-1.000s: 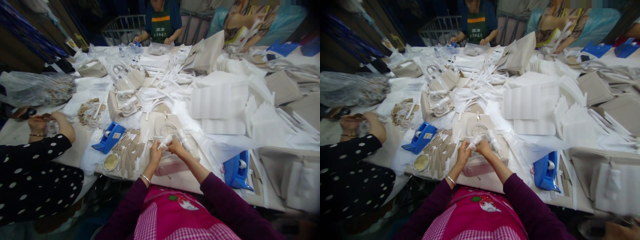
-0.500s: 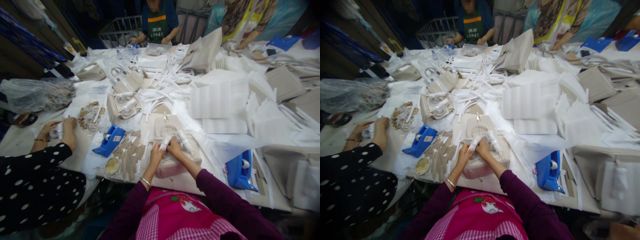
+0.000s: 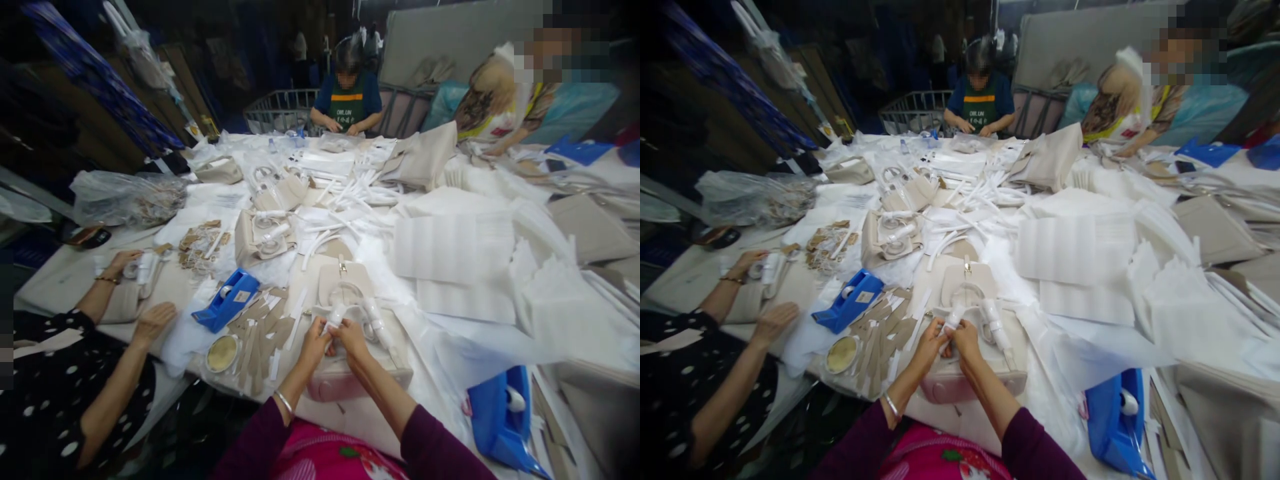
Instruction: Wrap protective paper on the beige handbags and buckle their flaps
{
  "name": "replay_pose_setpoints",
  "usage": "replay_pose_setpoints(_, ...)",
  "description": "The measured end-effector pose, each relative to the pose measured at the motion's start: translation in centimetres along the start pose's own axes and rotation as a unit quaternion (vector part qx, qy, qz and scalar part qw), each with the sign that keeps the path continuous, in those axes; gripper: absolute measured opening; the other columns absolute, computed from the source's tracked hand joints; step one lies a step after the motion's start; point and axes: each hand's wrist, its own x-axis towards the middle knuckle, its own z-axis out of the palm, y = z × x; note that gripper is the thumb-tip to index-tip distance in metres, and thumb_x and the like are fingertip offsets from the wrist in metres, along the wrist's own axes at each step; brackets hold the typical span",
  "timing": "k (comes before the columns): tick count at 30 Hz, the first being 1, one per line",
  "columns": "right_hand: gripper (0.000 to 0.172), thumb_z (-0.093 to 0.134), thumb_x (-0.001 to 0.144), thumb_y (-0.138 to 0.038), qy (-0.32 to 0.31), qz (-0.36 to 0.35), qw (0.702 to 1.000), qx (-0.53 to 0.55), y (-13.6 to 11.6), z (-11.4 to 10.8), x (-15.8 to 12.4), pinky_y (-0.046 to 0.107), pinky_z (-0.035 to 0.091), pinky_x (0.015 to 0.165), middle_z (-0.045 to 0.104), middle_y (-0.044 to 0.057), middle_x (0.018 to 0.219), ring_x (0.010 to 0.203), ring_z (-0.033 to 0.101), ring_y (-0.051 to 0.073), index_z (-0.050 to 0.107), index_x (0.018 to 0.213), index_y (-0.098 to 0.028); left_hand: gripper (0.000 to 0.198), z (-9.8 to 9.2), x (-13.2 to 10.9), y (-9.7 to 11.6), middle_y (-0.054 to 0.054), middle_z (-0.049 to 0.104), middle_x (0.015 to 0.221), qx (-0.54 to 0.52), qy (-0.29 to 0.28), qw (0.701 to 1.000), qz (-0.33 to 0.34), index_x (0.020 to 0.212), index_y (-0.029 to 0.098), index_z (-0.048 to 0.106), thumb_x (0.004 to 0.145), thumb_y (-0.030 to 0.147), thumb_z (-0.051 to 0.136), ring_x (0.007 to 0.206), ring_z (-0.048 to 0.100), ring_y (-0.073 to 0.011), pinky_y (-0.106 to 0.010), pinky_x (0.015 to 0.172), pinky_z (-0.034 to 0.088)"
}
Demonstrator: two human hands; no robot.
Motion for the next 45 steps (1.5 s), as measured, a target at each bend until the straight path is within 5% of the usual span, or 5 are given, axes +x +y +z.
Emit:
replay_pose_setpoints(6, 0.029, 0.061, 0.063, -0.019, 0.027, -0.032, 0.976, -0.215, -0.2, -3.8, 0.5, 0.033, 0.051, 0.074, 0.071, 0.007, 0.083, 0.081, 0.066, 0.023, 0.067, 0.091, -0.016, 0.036, -1.3, -0.2, 0.3, -0.004, 0.064, 0.068, -0.085, -0.070, 0.993, -0.050, 0.096, 0.017, 0.051, 0.075, 0.045, 0.058, 0.053, 0.061, -0.0158, -0.026, 0.051, 0.045)
replay_pose_setpoints(14, 0.029, 0.049, 0.077, -0.017, 0.037, -0.169, 0.920, -0.353, -6.2, -9.2, 6.6, 0.027, 0.046, 0.087, 0.071, 0.005, 0.096, 0.090, 0.065, 0.017, 0.068, 0.099, -0.017, 0.017, -5.3, 1.1, 1.1, -0.003, 0.064, 0.073, 0.023, 0.138, 0.990, 0.021, 0.083, 0.015, 0.059, 0.073, 0.028, 0.056, 0.051, 0.057, -0.0102, -0.023, 0.052, 0.044)
replay_pose_setpoints(29, 0.054, 0.061, 0.063, -0.003, -0.210, -0.119, 0.811, -0.533, -8.0, -4.5, 15.9, 0.025, 0.048, 0.073, 0.068, 0.008, 0.095, 0.078, 0.062, 0.017, 0.062, 0.115, -0.017, 0.023, -5.9, -3.8, 0.0, -0.004, 0.066, 0.080, 0.005, 0.171, 0.985, 0.001, 0.089, 0.015, 0.059, 0.075, 0.033, 0.058, 0.061, 0.060, -0.0123, -0.026, 0.061, 0.046)
replay_pose_setpoints(37, 0.050, 0.068, 0.068, -0.026, -0.400, 0.051, 0.855, -0.325, -13.4, -5.6, 9.2, 0.020, 0.036, 0.043, 0.053, -0.004, 0.051, 0.041, 0.044, 0.007, 0.060, 0.115, -0.012, 0.041, 1.0, -9.6, 3.7, -0.013, 0.065, 0.108, -0.090, -0.135, 0.987, 0.002, 0.114, 0.013, 0.058, 0.086, 0.041, 0.049, 0.088, 0.064, -0.0198, -0.035, 0.083, 0.048)
replay_pose_setpoints(45, 0.046, 0.070, 0.072, -0.035, -0.355, 0.027, 0.923, -0.148, -22.1, -7.4, -4.0, 0.023, 0.039, 0.052, 0.062, 0.003, 0.069, 0.055, 0.051, 0.010, 0.061, 0.110, -0.012, 0.047, 3.3, -11.7, 3.1, -0.010, 0.054, 0.131, 0.079, -0.035, 0.992, 0.087, 0.132, 0.022, 0.048, 0.088, 0.039, 0.046, 0.125, 0.045, -0.0263, -0.044, 0.109, 0.031)
